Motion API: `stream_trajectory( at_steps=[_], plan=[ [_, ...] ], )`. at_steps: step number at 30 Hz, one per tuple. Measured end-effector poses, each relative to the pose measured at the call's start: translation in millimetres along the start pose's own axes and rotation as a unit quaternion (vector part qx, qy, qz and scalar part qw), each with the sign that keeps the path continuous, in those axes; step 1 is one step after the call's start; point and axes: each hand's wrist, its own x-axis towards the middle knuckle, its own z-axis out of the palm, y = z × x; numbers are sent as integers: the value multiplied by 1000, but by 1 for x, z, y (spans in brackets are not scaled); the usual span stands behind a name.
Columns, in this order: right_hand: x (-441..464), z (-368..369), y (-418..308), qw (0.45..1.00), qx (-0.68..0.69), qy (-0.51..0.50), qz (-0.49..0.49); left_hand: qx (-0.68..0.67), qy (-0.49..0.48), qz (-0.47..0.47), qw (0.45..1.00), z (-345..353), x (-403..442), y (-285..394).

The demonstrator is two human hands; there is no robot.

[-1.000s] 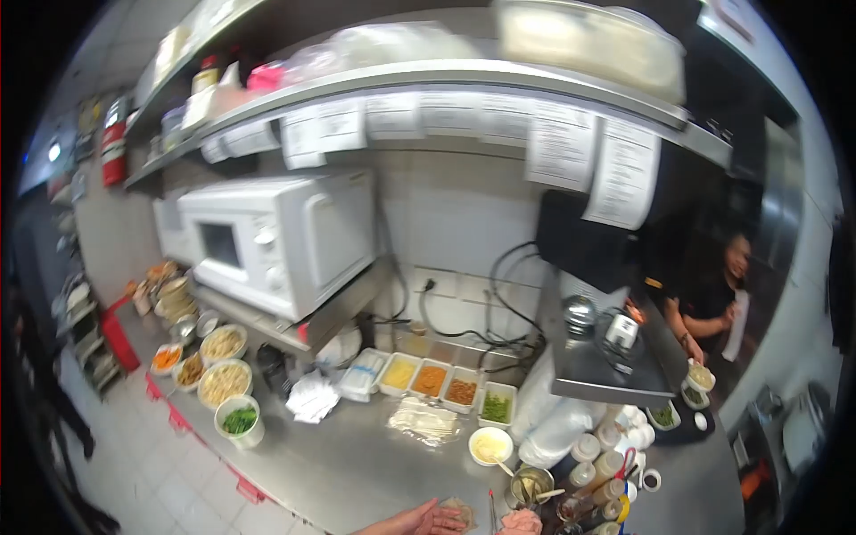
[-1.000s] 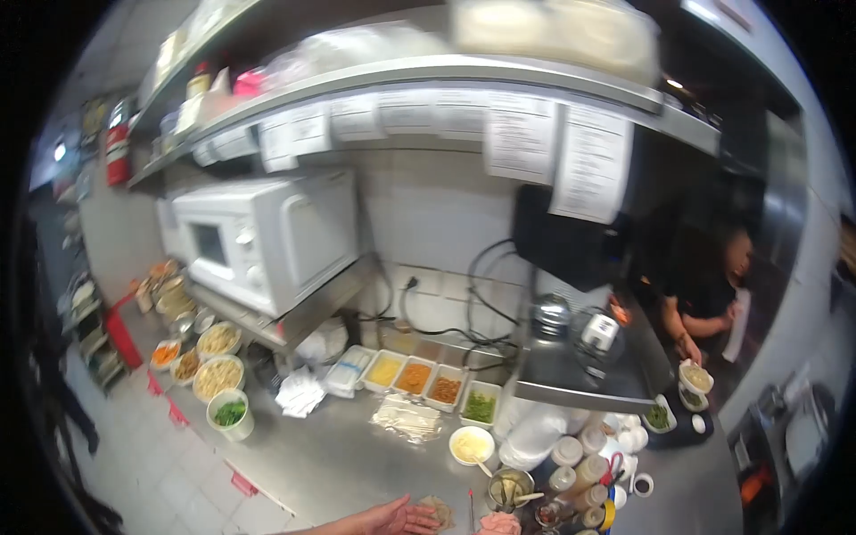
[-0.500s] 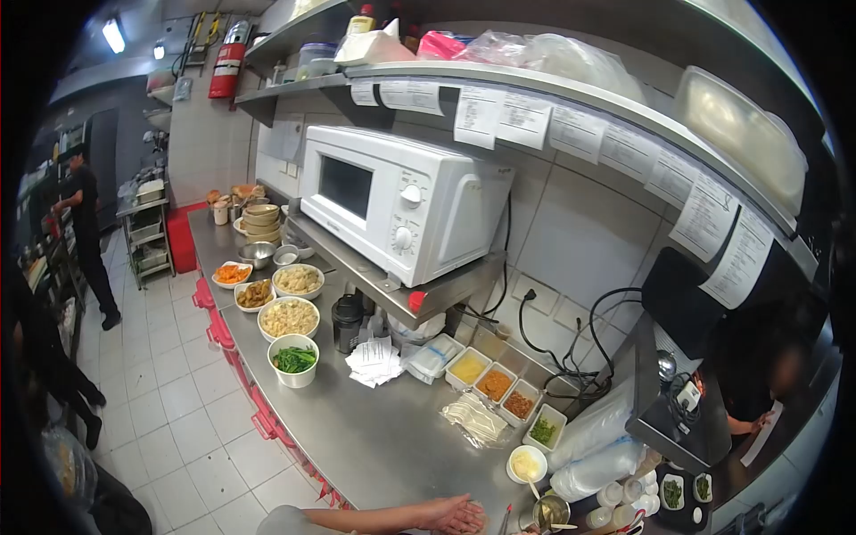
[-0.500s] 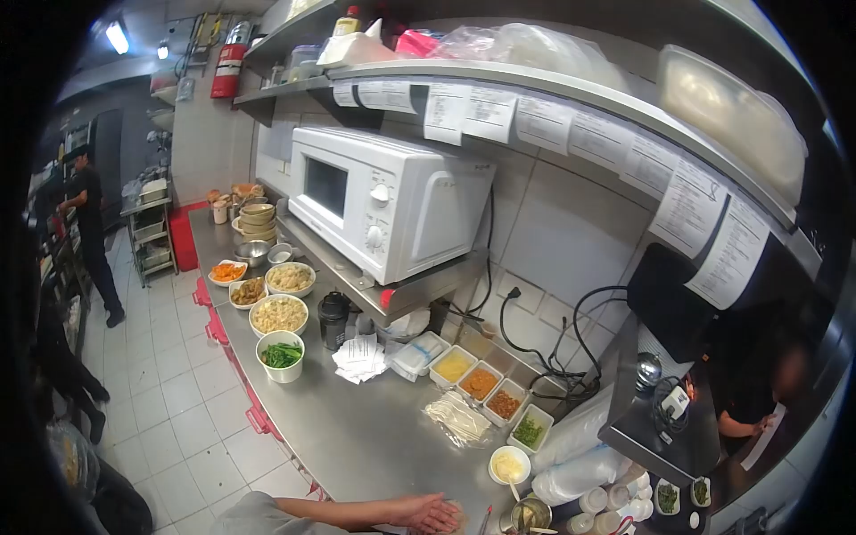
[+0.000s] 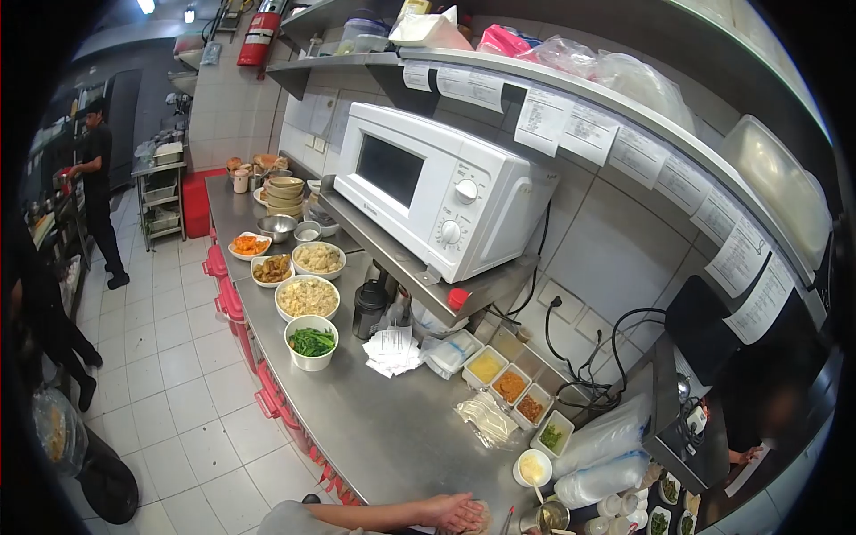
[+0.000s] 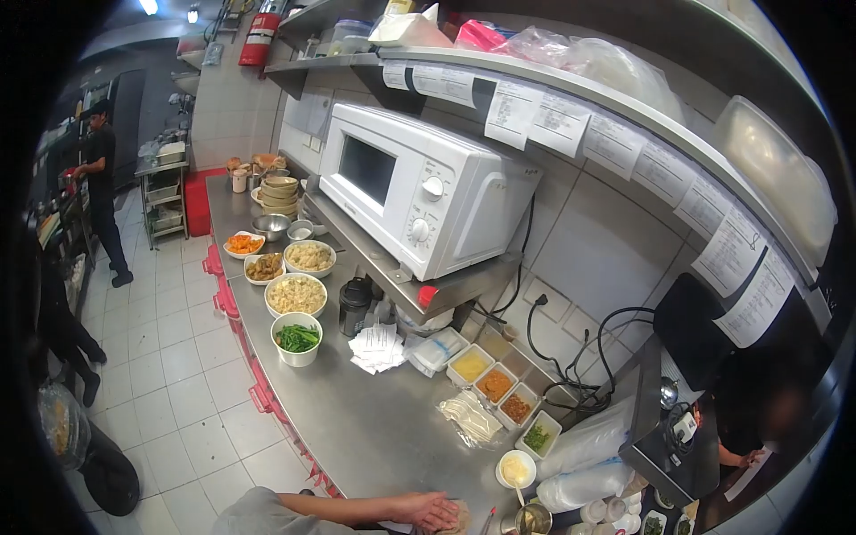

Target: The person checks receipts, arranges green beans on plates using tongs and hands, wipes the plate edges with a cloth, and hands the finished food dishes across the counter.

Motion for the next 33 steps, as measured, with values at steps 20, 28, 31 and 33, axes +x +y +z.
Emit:
stream_trajectory(
  at_steps=[20,28,31,33],
  plan=[
    [-40,138,-92,951,-190,18,-243,-242,329,-305,861,-75,-133,182],
    [-48,149,-98,935,-259,48,-238,-252,311,-314,861,-124,-168,209],
    [-51,153,-101,932,-275,55,-231,-247,295,-323,865,-138,-172,220],
    [-53,157,-104,929,-286,59,-229,-243,294,-326,865,-145,-173,229]
  ],
)
